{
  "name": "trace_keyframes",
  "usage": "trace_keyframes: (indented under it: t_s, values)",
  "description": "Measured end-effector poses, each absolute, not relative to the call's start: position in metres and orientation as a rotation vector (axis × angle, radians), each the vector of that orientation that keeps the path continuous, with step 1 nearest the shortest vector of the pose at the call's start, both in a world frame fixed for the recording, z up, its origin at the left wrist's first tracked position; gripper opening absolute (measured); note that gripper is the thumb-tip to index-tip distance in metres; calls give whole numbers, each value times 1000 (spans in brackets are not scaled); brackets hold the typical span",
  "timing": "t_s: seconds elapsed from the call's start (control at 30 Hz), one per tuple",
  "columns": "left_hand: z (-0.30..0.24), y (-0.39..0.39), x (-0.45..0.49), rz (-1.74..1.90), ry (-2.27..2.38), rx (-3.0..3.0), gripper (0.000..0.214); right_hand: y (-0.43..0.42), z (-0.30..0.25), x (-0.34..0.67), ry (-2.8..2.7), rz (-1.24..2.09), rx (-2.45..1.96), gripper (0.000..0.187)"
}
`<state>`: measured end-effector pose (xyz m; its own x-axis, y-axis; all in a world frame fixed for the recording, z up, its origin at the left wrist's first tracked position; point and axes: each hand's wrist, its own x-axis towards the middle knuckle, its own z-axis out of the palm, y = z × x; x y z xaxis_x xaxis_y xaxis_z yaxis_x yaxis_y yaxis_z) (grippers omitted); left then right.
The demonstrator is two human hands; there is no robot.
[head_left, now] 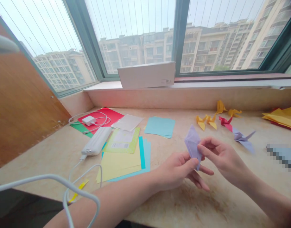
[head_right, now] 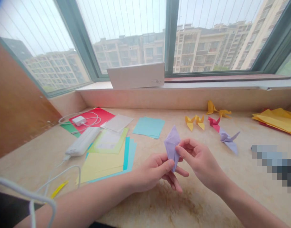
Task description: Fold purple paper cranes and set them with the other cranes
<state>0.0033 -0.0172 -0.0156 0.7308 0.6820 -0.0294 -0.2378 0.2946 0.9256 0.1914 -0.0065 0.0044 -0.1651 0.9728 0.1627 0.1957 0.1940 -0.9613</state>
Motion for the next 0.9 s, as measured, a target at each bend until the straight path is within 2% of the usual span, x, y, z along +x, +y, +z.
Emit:
trace_keyframes:
  t_s: [0.4,0.8,0.9]
  values:
    - [-24,-13,10,691,436,1086,31,-14,-7,180,-1402,833,-1149,27]
    - [-18,-14,5,665,363,997,36,-16,-10,179,-1407,722,-1131,27]
    - [-16,-15,4,634,404,1008,29,-17,-13,180,-1423,753,-1105,30]
